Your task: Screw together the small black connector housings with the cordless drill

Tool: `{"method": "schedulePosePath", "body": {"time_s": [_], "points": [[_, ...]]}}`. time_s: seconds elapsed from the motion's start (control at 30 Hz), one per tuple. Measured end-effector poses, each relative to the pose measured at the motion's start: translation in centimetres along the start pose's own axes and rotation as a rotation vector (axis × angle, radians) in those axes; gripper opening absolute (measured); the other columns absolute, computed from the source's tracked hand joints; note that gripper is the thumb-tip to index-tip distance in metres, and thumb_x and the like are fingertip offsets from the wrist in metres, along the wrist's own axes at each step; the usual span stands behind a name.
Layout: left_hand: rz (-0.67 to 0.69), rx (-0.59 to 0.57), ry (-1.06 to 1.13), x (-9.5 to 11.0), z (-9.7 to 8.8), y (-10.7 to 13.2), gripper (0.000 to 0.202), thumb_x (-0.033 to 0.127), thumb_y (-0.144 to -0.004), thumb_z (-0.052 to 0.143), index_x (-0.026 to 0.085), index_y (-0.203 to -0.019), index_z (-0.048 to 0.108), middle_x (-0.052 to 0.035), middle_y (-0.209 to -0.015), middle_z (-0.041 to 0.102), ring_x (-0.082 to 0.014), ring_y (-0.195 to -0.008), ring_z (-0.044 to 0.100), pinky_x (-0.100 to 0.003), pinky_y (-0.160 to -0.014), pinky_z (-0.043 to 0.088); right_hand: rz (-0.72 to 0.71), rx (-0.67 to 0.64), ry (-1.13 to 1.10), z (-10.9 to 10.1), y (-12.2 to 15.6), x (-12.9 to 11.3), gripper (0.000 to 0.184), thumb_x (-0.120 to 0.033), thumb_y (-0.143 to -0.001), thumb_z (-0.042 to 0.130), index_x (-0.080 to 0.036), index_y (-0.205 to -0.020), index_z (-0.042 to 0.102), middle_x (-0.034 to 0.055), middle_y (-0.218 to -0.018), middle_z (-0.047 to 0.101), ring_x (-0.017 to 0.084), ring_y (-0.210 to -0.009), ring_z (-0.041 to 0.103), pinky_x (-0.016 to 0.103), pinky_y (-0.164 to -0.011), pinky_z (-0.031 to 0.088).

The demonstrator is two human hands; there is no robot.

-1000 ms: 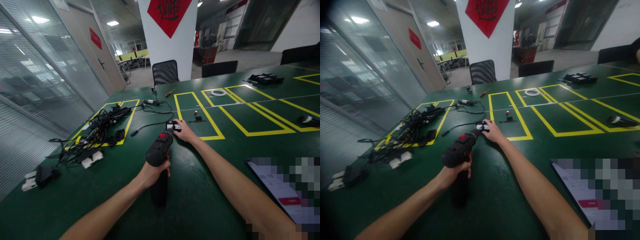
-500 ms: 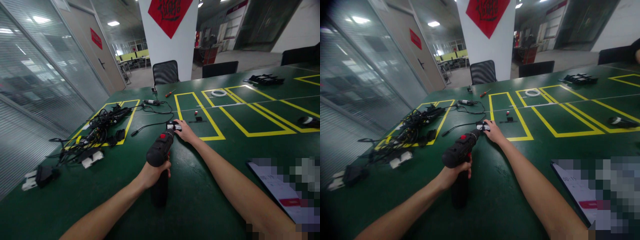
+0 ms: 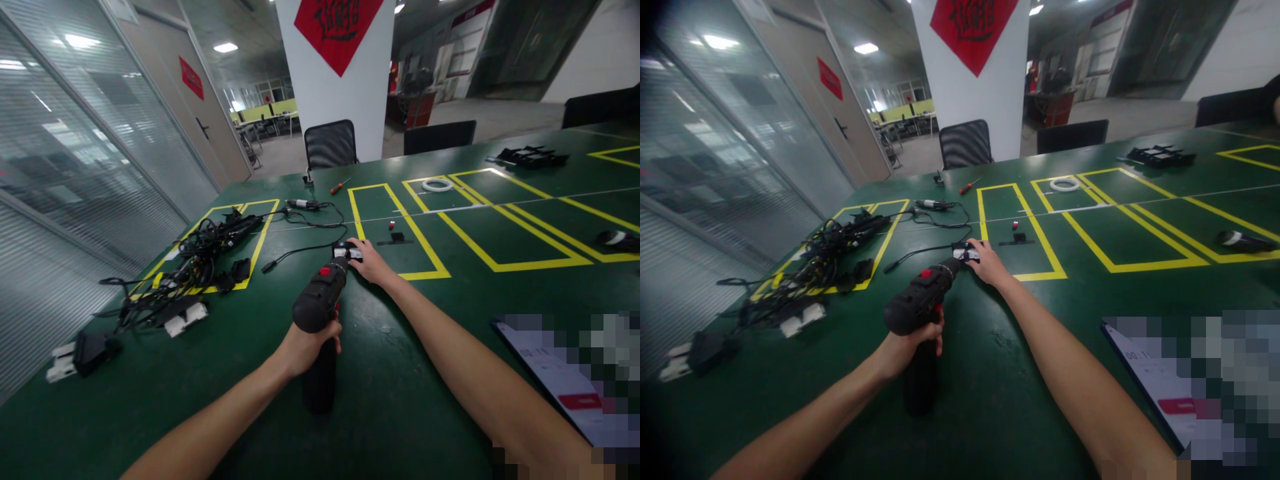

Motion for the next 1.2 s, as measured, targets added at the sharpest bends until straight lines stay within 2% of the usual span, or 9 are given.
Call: {"method": "schedulePosePath", "body": {"time_s": [0.53,0.77,1.03,1.2], "points": [[-0.011,0.004,-0.029,0.29,0.05,0.03,0.024,0.028,-0.067,0.062,0.015,-0.084,0.052,0.0025,-0.069,0.056,-0.0114,-0.050,0.056,-0.028,-0.056,0.044,0.002,-0.020,-0.002,0.26,-0.22,0.49,0.060,-0.020,-0.079,0.068,-0.025,-0.136,0.049,0.0088,-0.122,0.049,0.025,-0.113,0.057,0.042,-0.101,0.045],[-0.005,0.001,-0.028,0.30,0.00,-0.01,0.021,0.026,-0.067,0.063,0.016,-0.083,0.052,0.0025,-0.069,0.056,-0.0114,-0.050,0.057,-0.027,-0.056,0.044,0.001,-0.020,0.006,0.21,-0.18,0.41,0.059,-0.020,-0.079,0.068,-0.025,-0.135,0.050,0.0083,-0.119,0.049,0.024,-0.109,0.059,0.041,-0.100,0.045],[-0.024,0.005,-0.027,0.26,0.02,-0.05,0.022,0.027,-0.069,0.064,0.016,-0.083,0.051,0.0044,-0.064,0.054,-0.0118,-0.048,0.057,-0.027,-0.054,0.043,0.013,-0.014,0.016,0.01,-0.01,-0.07,0.057,-0.035,-0.082,0.068,-0.024,-0.134,0.050,0.0099,-0.119,0.049,0.026,-0.107,0.059,0.041,-0.097,0.047],[-0.012,0.001,-0.015,0.48,0.14,0.04,0.024,0.027,-0.069,0.064,0.016,-0.086,0.052,0.0040,-0.067,0.055,-0.0112,-0.049,0.057,-0.027,-0.055,0.044,0.020,-0.009,0.020,0.10,-0.09,0.01,0.050,-0.034,-0.086,0.063,-0.024,-0.134,0.051,0.0105,-0.119,0.050,0.026,-0.108,0.059,0.041,-0.097,0.046]]}}
Point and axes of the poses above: each hand's wrist, its own y-axis away from the middle knuckle, its own z-axis out of the palm, x = y × z, the point moved 5 cm from there along -y, towards the middle knuckle
